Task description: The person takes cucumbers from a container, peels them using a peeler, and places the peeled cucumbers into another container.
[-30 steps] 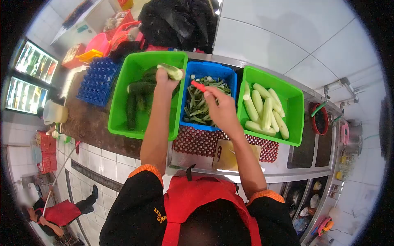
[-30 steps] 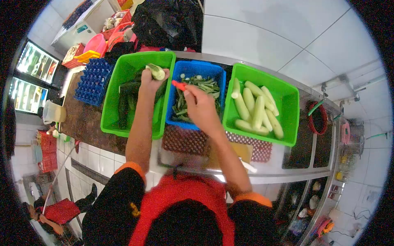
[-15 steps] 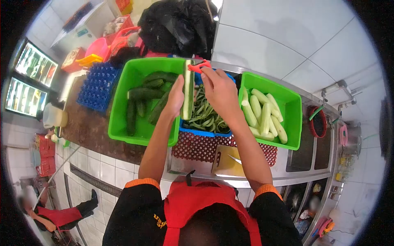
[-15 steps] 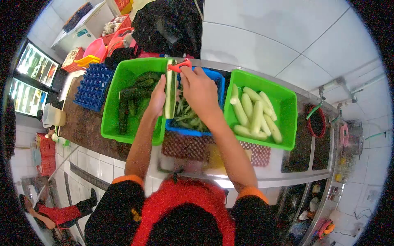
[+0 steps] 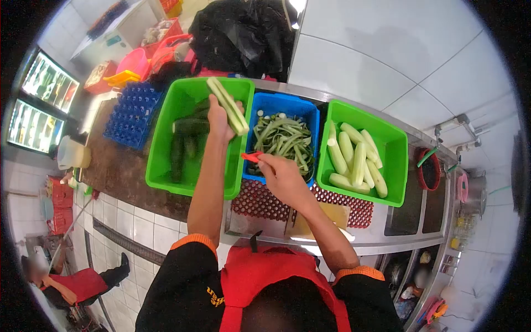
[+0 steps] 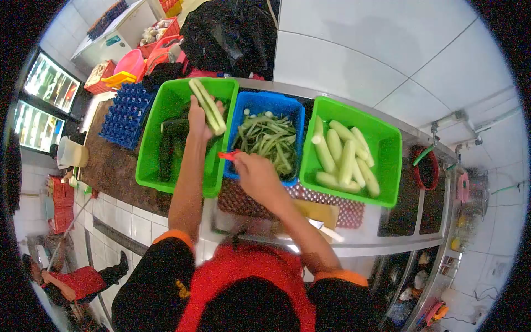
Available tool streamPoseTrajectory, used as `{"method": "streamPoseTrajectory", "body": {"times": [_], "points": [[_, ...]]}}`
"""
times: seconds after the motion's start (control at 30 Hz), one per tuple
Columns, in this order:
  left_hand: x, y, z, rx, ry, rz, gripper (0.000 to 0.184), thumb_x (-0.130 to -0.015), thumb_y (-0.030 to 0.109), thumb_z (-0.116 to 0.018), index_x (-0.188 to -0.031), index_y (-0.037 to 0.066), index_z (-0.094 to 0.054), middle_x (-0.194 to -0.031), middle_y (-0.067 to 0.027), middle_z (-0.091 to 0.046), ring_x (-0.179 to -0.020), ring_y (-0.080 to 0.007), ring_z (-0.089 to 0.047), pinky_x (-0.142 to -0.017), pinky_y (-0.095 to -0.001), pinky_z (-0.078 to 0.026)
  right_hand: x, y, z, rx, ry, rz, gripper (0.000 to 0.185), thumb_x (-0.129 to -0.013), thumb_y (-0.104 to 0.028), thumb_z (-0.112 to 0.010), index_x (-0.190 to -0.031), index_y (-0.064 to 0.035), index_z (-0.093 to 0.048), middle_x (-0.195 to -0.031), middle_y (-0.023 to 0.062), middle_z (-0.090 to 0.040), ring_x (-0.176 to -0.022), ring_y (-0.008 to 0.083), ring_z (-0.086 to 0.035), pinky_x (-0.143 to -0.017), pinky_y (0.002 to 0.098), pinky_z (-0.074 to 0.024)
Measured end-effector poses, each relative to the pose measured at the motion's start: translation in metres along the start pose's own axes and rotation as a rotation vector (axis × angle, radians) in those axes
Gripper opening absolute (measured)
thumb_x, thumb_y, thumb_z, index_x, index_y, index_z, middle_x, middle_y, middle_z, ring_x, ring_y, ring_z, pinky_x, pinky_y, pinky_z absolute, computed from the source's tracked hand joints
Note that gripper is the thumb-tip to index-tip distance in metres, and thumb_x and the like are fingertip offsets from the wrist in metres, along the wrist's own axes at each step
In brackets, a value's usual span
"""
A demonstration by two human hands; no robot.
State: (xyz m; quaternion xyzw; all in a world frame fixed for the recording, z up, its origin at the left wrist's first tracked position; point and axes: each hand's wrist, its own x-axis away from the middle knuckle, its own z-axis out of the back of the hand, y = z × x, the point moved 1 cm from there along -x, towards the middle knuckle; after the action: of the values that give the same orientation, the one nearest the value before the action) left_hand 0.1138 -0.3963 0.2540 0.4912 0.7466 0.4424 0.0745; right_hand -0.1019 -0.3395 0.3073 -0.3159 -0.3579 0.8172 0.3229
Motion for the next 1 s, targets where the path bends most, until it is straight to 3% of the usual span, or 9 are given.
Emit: {"method": "streamPoseTrajectory", "body": {"times": [0.1, 0.2, 0.33, 0.53, 0.6, 0.7, 0.77, 0.9, 1.0], "points": [[-0.001, 0.003, -0.007, -0.065, 0.015, -0.028, 0.054, -0.099, 0.050, -0.029, -0.109, 0.002, -0.051, -0.094, -0.0132, -0.058, -0.080, -0.0234, -0.057, -0.068, -0.0395, -0.052, -0.007, 0.012, 0.006, -0.050, 0.013, -0.042, 0.016, -0.088, -0.008, -0.056, -0.101, 0.0007, -0.062, -0.081, 0.0210, -0.060, -0.073, 0.0362, -0.060, -0.064, 0.0395, -0.0466], [0.004, -0.011, -0.011, -0.205, -0.206, 0.058, 0.049, -0.098, 0.049, -0.033, -0.106, 0.007, -0.056, -0.087, -0.0092, -0.060, -0.075, -0.0193, -0.059, -0.068, -0.0361, -0.052, -0.051, 0.010, 0.020, 0.053, 0.223, 0.111, 0.016, -0.088, -0.010, -0.057, -0.101, -0.0017, -0.062, -0.077, 0.0200, -0.058, -0.070, 0.0364, -0.058, -0.063, 0.0413, -0.0460], [0.027, -0.027, -0.030, -0.269, -0.235, 0.122, 0.046, -0.098, 0.047, -0.035, -0.108, 0.009, -0.057, -0.089, -0.0077, -0.062, -0.075, -0.0167, -0.060, -0.069, -0.0340, -0.051, -0.106, 0.016, 0.024, 0.193, 0.408, 0.228, 0.016, -0.088, -0.011, -0.056, -0.101, -0.0044, -0.060, -0.071, 0.0190, -0.056, -0.068, 0.0385, -0.057, -0.062, 0.0461, -0.0451], [0.013, -0.012, -0.024, -0.190, -0.102, -0.059, 0.045, -0.099, 0.047, -0.032, -0.113, 0.008, -0.051, -0.092, -0.0084, -0.055, -0.075, -0.0185, -0.055, -0.068, -0.0342, -0.049, -0.041, 0.014, -0.007, 0.219, 0.149, 0.128, 0.010, -0.088, -0.013, -0.054, -0.095, -0.0064, -0.058, -0.071, 0.0200, -0.056, -0.068, 0.0405, -0.057, -0.060, 0.0488, -0.0455], [0.002, -0.011, -0.014, -0.108, -0.018, -0.069, 0.046, -0.099, 0.047, -0.031, -0.113, 0.008, -0.051, -0.092, -0.0089, -0.055, -0.075, -0.0197, -0.055, -0.068, -0.0352, -0.049, -0.010, 0.009, -0.003, 0.277, -0.077, -0.013, 0.012, -0.087, -0.012, -0.055, -0.096, -0.0051, -0.059, -0.071, 0.0202, -0.056, -0.069, 0.0402, -0.057, -0.062, 0.0478, -0.0452], [-0.019, -0.009, 0.003, -0.061, 0.035, -0.070, 0.056, -0.097, 0.055, -0.029, -0.110, 0.005, -0.053, -0.086, -0.0104, -0.058, -0.070, -0.0238, -0.057, -0.068, -0.0368, -0.051, 0.010, 0.025, -0.005, 0.209, -0.099, -0.063, 0.011, -0.086, -0.009, -0.056, -0.094, -0.0034, -0.061, -0.073, 0.0209, -0.057, -0.070, 0.0392, -0.058, -0.062, 0.0464, -0.0449], [-0.019, -0.001, -0.002, -0.100, -0.204, 0.003, 0.057, -0.098, 0.054, -0.026, -0.112, 0.005, -0.051, -0.086, -0.0103, -0.058, -0.071, -0.0234, -0.057, -0.068, -0.0374, -0.051, 0.005, 0.031, 0.007, 0.200, -0.063, -0.063, 0.011, -0.087, -0.007, -0.056, -0.093, -0.0009, -0.061, -0.075, 0.0210, -0.059, -0.070, 0.0382, -0.058, -0.061, 0.0448, -0.0445], [0.014, 0.008, -0.028, -0.130, -0.303, 0.027, 0.056, -0.098, 0.053, -0.026, -0.107, 0.003, -0.050, -0.086, -0.0087, -0.057, -0.073, -0.0197, -0.057, -0.070, -0.0357, -0.051, -0.024, 0.030, 0.034, 0.080, 0.197, 0.126, 0.018, -0.088, -0.008, -0.058, -0.102, 0.0007, -0.063, -0.072, 0.0179, -0.057, -0.065, 0.0351, -0.057, -0.059, 0.0400, -0.0434], [0.027, 0.000, -0.037, -0.415, -0.255, 0.079, 0.060, -0.097, 0.057, -0.025, -0.104, 0.004, -0.053, -0.082, -0.0067, -0.057, -0.071, -0.0159, -0.056, -0.065, -0.0308, -0.049, -0.046, 0.015, 0.046, 0.121, 0.210, 0.085, 0.017, -0.088, -0.013, -0.057, -0.101, -0.0039, -0.063, -0.081, 0.0198, -0.060, -0.072, 0.0389, -0.059, -0.063, 0.0453, -0.0474]]}}
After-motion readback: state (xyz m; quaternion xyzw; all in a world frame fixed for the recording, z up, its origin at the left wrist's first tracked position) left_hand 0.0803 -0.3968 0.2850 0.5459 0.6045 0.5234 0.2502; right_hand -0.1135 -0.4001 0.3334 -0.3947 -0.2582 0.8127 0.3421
